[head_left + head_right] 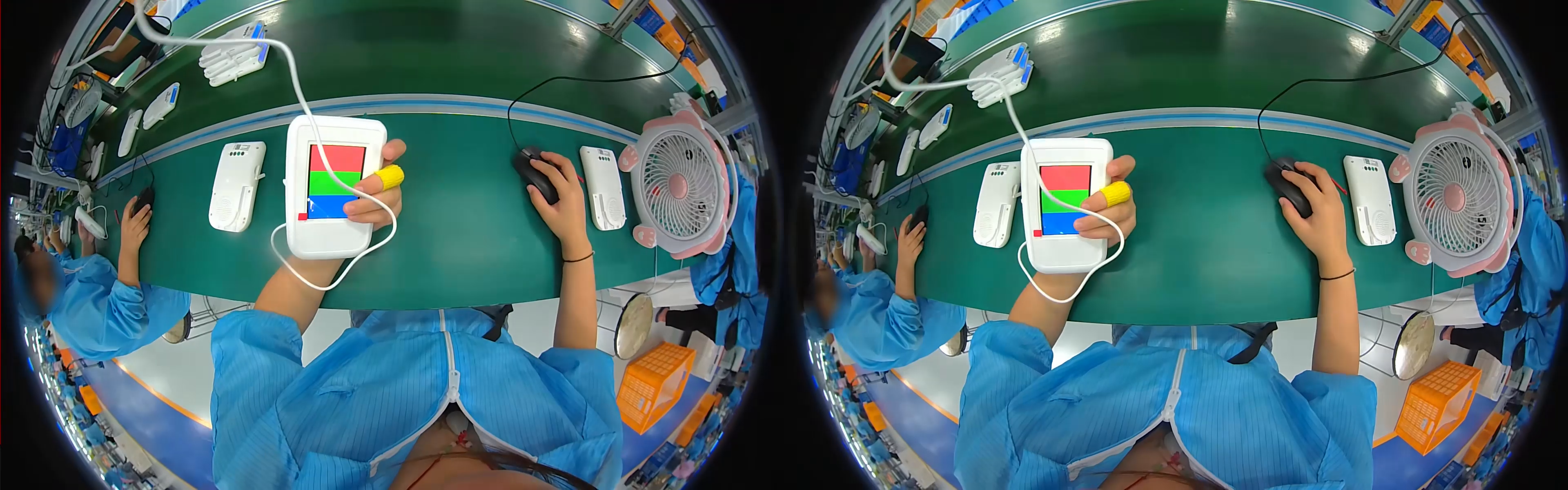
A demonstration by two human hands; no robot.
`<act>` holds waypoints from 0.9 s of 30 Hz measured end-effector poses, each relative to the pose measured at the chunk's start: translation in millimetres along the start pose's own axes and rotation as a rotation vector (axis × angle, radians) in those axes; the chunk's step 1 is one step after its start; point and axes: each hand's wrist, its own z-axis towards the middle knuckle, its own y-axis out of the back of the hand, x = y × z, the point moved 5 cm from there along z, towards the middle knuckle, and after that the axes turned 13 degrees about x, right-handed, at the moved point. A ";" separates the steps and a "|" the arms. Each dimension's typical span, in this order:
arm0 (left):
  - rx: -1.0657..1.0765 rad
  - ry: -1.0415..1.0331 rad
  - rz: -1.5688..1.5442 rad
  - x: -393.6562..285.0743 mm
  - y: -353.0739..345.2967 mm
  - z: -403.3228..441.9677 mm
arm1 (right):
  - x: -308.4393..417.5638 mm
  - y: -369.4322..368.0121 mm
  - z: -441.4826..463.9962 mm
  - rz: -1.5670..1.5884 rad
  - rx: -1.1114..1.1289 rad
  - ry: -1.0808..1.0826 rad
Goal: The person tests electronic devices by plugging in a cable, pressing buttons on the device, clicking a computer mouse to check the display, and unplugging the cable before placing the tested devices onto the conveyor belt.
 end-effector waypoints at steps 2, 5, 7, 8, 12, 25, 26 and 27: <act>0.002 0.018 -0.032 0.5 4.8 -1.4 | 1.2 0.1 0.1 0.003 0.000 -0.006; -0.080 -0.013 -0.018 3.5 -0.5 -1.6 | -1.8 -0.9 0.3 0.006 0.001 0.000; -0.111 -0.040 -0.013 4.4 0.7 -3.2 | -0.8 -1.6 -0.3 0.003 0.002 0.002; -0.097 -0.048 -0.038 4.6 2.0 -3.1 | -0.8 -1.0 -0.1 0.002 -0.001 0.002; -0.114 -0.066 -0.155 2.1 6.8 -4.6 | 1.9 -0.4 -1.2 0.003 0.009 0.021; -0.603 -0.145 0.640 -45.6 58.2 -19.1 | -2.5 10.9 -9.0 0.015 -0.027 0.072; -0.620 -0.150 0.683 -49.0 57.3 -19.6 | -2.2 10.9 -9.8 0.016 -0.017 0.072; -0.642 -0.158 0.722 -49.6 54.4 -21.1 | -2.6 10.8 -10.8 0.015 -0.021 0.077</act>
